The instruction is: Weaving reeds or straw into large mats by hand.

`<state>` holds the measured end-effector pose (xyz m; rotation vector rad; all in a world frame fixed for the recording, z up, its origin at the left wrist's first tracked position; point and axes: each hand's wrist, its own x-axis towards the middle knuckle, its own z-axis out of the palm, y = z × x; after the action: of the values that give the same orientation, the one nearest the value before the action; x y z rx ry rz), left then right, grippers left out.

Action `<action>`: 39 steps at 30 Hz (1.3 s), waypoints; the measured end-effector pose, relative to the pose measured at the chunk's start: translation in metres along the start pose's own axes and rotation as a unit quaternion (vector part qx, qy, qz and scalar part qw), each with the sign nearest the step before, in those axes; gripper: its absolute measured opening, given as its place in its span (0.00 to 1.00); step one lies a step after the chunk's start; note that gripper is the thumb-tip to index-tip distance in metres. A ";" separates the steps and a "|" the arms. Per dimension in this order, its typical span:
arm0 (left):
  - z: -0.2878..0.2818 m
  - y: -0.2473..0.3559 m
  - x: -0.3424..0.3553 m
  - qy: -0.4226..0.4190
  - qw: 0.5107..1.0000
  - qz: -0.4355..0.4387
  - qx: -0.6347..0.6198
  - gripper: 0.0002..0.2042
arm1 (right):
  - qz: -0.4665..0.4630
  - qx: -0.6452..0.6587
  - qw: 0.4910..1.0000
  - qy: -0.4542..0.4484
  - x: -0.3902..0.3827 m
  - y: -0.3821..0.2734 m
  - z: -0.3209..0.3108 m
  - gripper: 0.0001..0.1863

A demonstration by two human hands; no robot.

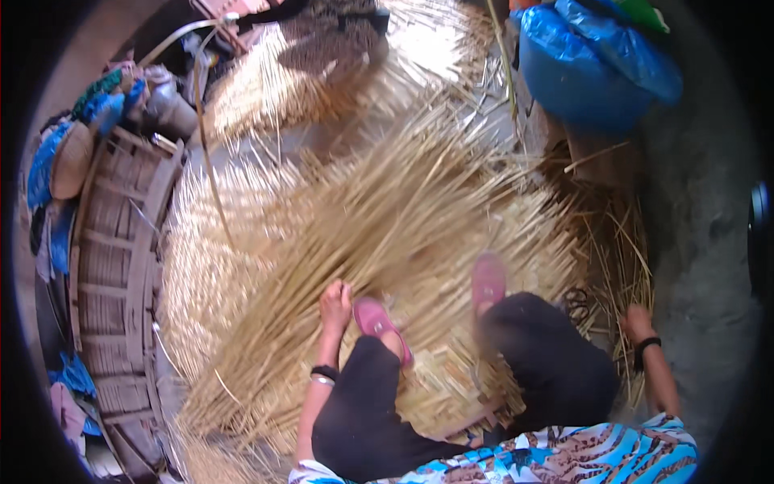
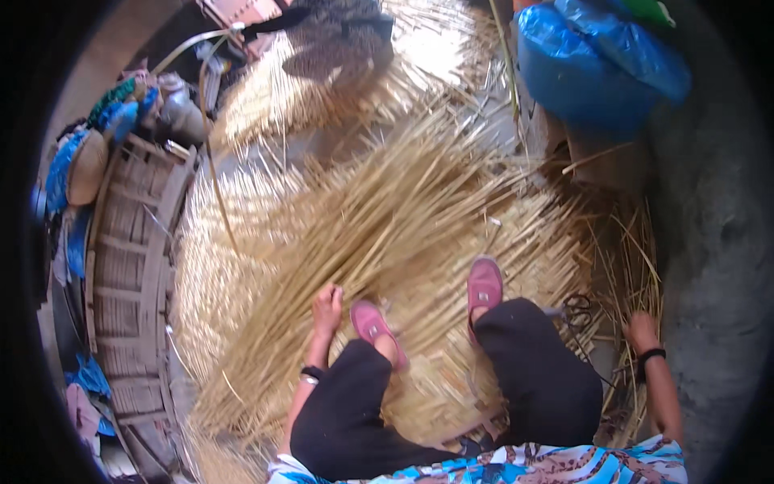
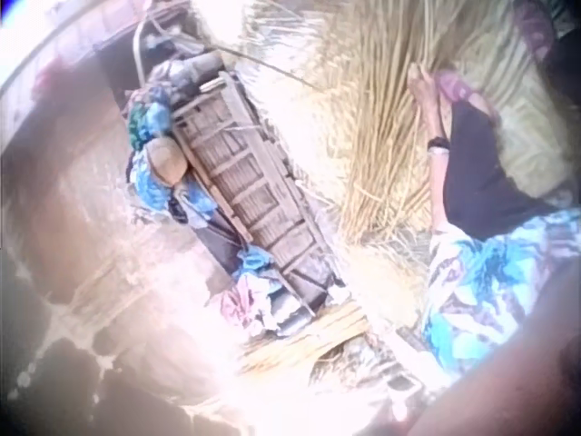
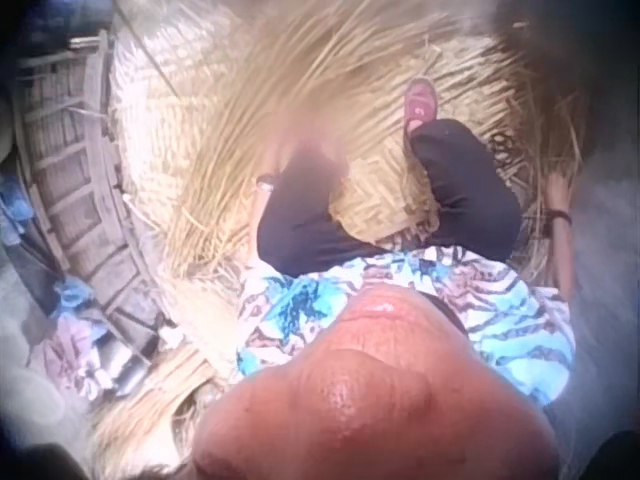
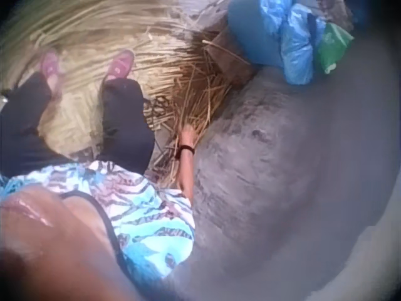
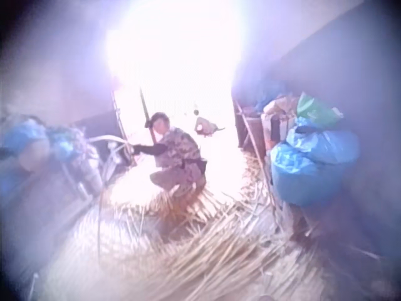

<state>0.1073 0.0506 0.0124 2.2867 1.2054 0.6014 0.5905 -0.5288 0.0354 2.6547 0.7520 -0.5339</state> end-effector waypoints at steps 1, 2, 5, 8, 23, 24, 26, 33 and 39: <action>-0.005 -0.001 0.004 0.000 1.000 -0.006 -0.021 0.09 | -0.124 0.067 0.980 0.141 0.020 -0.019 -0.008 0.16; -0.009 0.001 0.004 0.020 1.000 0.008 -0.014 0.08 | -0.172 0.129 0.965 0.148 0.030 -0.080 -0.057 0.16; -0.012 0.007 0.009 0.014 0.999 -0.032 -0.027 0.07 | -0.314 0.284 0.904 0.054 0.068 -0.240 -0.182 0.19; -0.012 0.030 0.017 -0.025 0.989 -0.058 -0.136 0.06 | -0.421 0.383 0.819 -0.080 0.122 -0.374 -0.214 0.29; -0.012 0.023 0.005 0.006 0.972 0.133 0.191 0.04 | -0.149 0.707 0.612 -0.322 0.105 -0.550 -0.115 0.17; -0.011 0.022 0.005 0.015 0.975 0.130 0.181 0.05 | -0.148 0.706 0.614 -0.321 0.102 -0.554 -0.115 0.17; -0.002 -0.006 -0.004 0.012 0.978 0.116 0.175 0.06 | -0.211 0.748 0.586 -0.232 0.095 -0.567 -0.115 0.17; -0.009 -0.011 -0.005 -0.298 0.793 -0.252 -0.469 0.07 | -0.352 0.669 0.581 -0.301 0.109 -0.541 -0.133 0.13; 0.003 -0.005 -0.002 -0.046 0.996 -0.024 -0.077 0.04 | -0.210 0.705 0.627 -0.259 0.107 -0.549 -0.091 0.18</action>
<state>0.1048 0.0508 0.0070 2.1269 1.1273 0.5462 0.3947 -0.0034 -0.0460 2.9724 0.9278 -2.8858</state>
